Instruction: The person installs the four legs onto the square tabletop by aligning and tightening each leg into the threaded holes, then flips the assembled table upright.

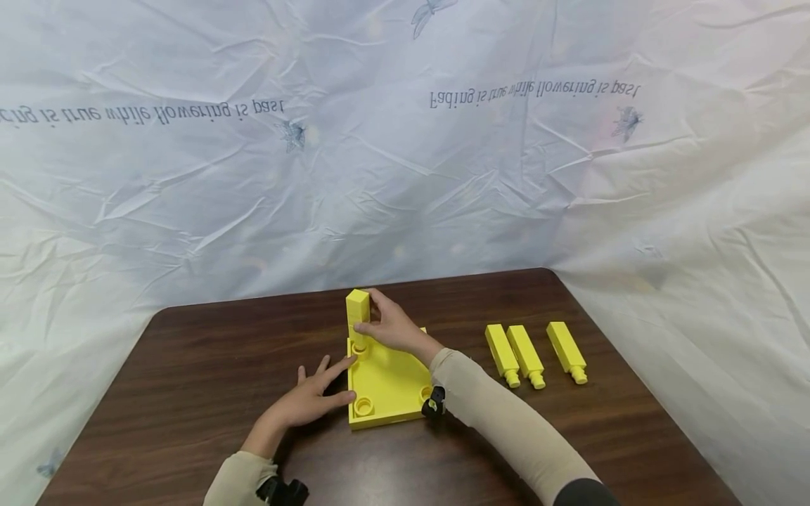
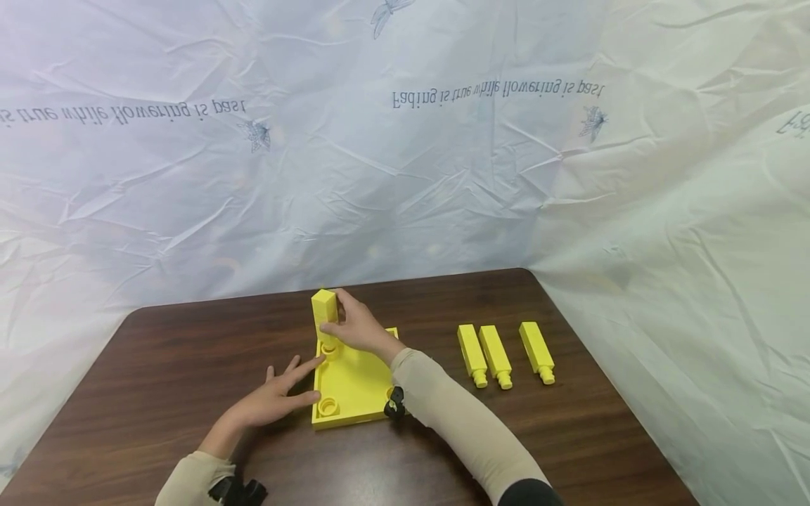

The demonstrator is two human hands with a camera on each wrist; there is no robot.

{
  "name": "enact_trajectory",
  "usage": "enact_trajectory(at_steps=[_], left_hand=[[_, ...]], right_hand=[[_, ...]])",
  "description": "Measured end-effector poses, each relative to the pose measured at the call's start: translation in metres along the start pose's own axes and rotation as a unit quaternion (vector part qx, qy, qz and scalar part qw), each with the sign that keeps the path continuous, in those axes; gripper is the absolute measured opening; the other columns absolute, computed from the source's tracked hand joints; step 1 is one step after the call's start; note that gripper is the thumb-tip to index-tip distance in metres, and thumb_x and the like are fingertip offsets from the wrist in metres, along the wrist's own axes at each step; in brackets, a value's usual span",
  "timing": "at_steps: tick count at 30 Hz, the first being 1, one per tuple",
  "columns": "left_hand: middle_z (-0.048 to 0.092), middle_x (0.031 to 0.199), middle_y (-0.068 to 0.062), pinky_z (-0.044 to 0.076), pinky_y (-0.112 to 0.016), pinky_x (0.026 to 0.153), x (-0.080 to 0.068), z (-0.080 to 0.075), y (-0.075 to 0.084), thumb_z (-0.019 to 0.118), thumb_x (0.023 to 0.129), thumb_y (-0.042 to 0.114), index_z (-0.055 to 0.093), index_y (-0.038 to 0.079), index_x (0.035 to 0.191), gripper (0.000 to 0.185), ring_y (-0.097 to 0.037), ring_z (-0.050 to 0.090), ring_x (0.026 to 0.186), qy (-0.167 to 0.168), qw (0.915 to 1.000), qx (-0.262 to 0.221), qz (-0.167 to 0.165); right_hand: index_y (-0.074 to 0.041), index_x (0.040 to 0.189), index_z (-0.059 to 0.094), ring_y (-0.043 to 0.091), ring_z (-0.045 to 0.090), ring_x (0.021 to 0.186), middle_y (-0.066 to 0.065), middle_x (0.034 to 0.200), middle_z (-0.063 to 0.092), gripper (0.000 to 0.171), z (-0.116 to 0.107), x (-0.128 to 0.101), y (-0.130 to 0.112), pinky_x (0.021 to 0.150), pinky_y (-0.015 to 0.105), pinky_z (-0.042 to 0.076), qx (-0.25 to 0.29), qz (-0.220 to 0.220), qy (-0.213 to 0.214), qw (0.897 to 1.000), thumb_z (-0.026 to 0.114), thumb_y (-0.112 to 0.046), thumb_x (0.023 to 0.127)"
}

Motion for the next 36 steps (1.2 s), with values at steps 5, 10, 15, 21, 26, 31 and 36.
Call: enact_trajectory(at_steps=[5,10,15,21,26,31,36], left_hand=[[0.028,0.172,-0.011,-0.032,-0.07,0.11,0.006,0.001,-0.014,0.065,0.1,0.062,0.033,0.038,0.167,0.078,-0.047,-0.005,0.159,0.003,1.0,-0.002,0.002],[0.028,0.172,-0.013,-0.03,-0.071,0.11,0.006,0.002,-0.012,0.065,0.099,0.063,0.033,0.037,0.167,0.08,-0.048,-0.005,0.159,0.0,1.0,0.0,-0.002],[0.029,0.171,-0.013,-0.029,-0.072,0.111,-0.002,0.0,0.006,0.064,0.1,0.063,0.034,0.035,0.167,0.079,-0.049,-0.003,0.159,0.005,0.9999,0.012,-0.002],[0.029,0.17,-0.021,-0.026,-0.075,0.11,-0.007,-0.001,0.021,0.065,0.103,0.052,0.035,0.028,0.167,0.075,-0.056,-0.001,0.156,0.008,0.9998,0.018,0.001],[0.027,0.17,-0.023,-0.024,-0.076,0.112,-0.006,-0.001,0.023,0.064,0.105,0.047,0.033,0.022,0.168,0.075,-0.055,-0.002,0.157,0.001,0.9994,0.031,-0.013],[0.025,0.172,-0.02,-0.024,-0.075,0.112,-0.006,-0.001,0.019,0.061,0.107,0.045,0.029,0.018,0.169,0.075,-0.051,-0.004,0.158,-0.006,0.9987,0.044,-0.023],[0.024,0.172,-0.019,-0.025,-0.075,0.112,-0.006,-0.001,0.021,0.062,0.108,0.043,0.029,0.018,0.169,0.074,-0.051,-0.004,0.158,-0.009,0.9987,0.044,-0.025]], right_hand=[[-0.008,0.157,0.039,0.029,0.056,0.139,0.012,0.142,0.056,0.06,0.002,-0.001,0.003,0.107,0.036,0.054,0.003,0.007,-0.003,1.0,0.066,-0.003,0.105],[-0.007,0.158,0.037,0.03,0.056,0.139,0.014,0.142,0.056,0.06,0.005,-0.003,0.007,0.106,0.037,0.054,0.005,0.011,-0.007,1.0,0.065,-0.003,0.105],[-0.007,0.158,0.036,0.029,0.057,0.137,0.014,0.141,0.056,0.061,0.008,-0.005,0.01,0.105,0.035,0.055,0.001,0.01,-0.018,1.0,0.066,-0.002,0.104],[-0.008,0.157,0.037,0.03,0.058,0.137,0.014,0.139,0.056,0.062,0.009,-0.006,0.011,0.103,0.033,0.055,-0.007,0.003,-0.027,1.0,0.067,-0.001,0.103],[-0.008,0.155,0.039,0.03,0.059,0.136,0.014,0.138,0.058,0.061,0.008,-0.007,0.011,0.102,0.033,0.056,-0.012,-0.004,-0.03,0.999,0.07,-0.003,0.102],[-0.008,0.153,0.041,0.029,0.061,0.133,0.013,0.137,0.059,0.061,0.007,-0.009,0.011,0.1,0.033,0.057,-0.018,-0.008,-0.021,1.0,0.073,-0.005,0.101],[-0.009,0.151,0.045,0.025,0.065,0.124,0.011,0.133,0.062,0.062,0.005,-0.011,0.012,0.095,0.031,0.059,-0.035,-0.011,0.008,0.999,0.078,-0.01,0.098]])
Point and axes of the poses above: each hand's wrist, its own x-axis towards the middle knuckle, its own z-axis out of the palm, y = z × x, the point moved 10 cm from there along x, towards the middle knuckle
